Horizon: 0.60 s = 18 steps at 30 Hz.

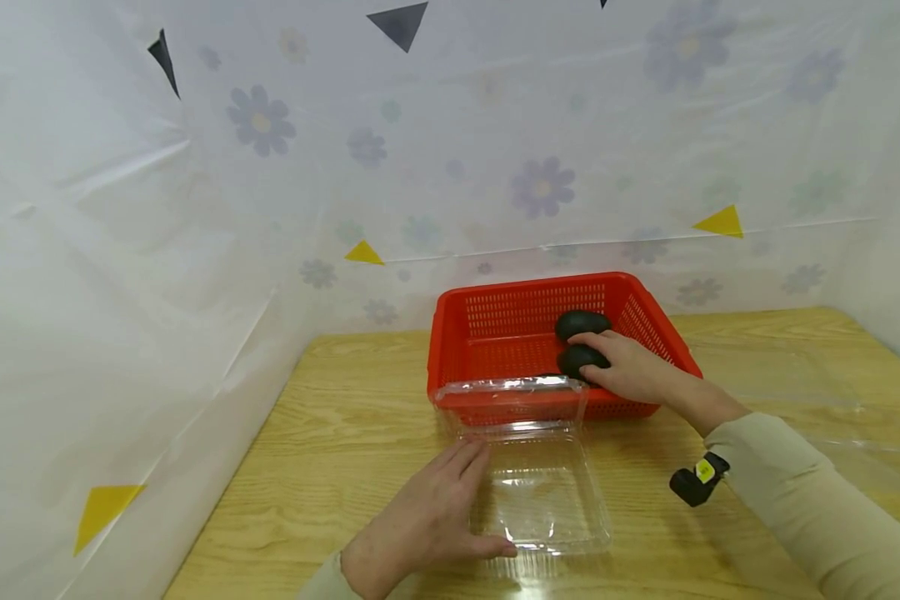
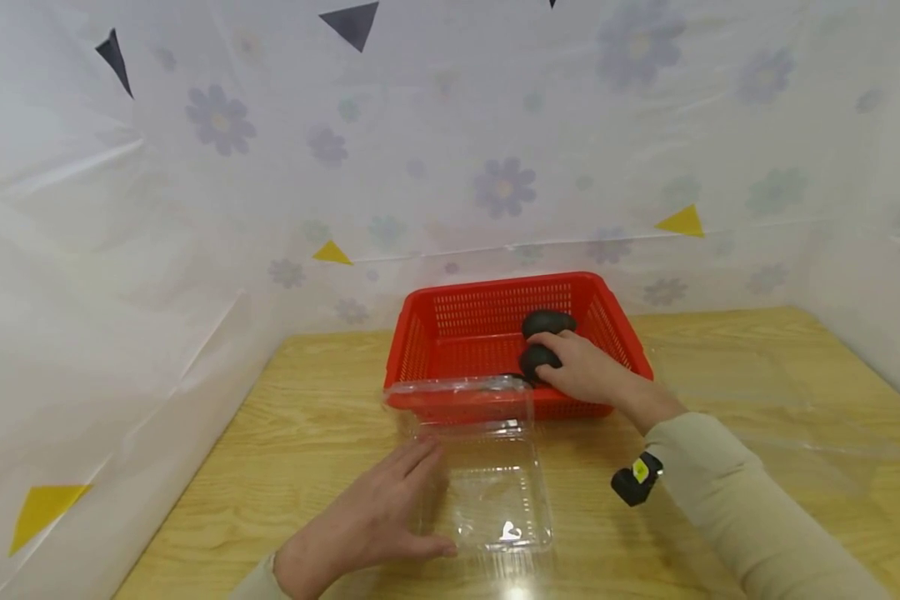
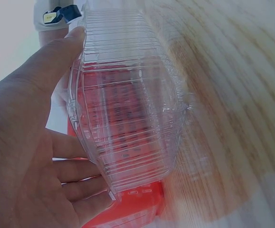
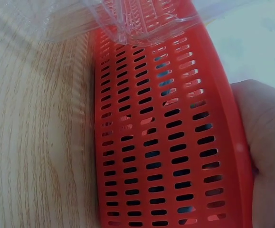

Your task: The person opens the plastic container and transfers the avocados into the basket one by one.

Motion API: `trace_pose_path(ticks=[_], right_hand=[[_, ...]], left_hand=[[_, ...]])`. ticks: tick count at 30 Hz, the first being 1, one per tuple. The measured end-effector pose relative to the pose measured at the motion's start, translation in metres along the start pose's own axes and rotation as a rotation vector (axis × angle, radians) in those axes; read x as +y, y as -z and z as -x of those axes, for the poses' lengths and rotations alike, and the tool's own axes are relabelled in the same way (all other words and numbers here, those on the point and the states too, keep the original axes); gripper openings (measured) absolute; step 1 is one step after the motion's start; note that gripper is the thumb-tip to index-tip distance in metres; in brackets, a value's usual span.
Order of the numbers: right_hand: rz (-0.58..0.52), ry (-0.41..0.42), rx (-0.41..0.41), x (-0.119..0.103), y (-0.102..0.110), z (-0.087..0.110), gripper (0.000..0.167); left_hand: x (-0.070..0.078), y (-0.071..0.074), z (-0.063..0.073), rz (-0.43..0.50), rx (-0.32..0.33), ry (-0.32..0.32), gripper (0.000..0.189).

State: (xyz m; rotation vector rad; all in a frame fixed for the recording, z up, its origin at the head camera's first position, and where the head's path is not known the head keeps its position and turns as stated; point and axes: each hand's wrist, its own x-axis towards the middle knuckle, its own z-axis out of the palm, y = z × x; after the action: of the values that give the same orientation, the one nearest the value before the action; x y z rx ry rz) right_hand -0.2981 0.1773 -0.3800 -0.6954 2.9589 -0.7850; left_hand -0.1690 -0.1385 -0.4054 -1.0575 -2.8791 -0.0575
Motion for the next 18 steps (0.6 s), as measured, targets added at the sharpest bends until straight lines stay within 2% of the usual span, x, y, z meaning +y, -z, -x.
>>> trace_pose_path(ticks=[5, 10, 18], right_hand=[[0.005, -0.021, 0.027, 0.0004, -0.0013, 0.0014, 0.034], [0.019, -0.007, 0.080, -0.0006, -0.0029, 0.0030, 0.026], [0.004, 0.060, 0.246, 0.0013, -0.0068, 0.0081, 0.018]], left_hand=[[0.0008, 0.0010, -0.0001, 0.000, -0.011, 0.003, 0.108], [0.0002, 0.0015, -0.0004, 0.002, -0.035, 0.012, 0.108], [-0.0002, -0.0012, -0.0024, 0.015, -0.032, 0.005, 0.108]])
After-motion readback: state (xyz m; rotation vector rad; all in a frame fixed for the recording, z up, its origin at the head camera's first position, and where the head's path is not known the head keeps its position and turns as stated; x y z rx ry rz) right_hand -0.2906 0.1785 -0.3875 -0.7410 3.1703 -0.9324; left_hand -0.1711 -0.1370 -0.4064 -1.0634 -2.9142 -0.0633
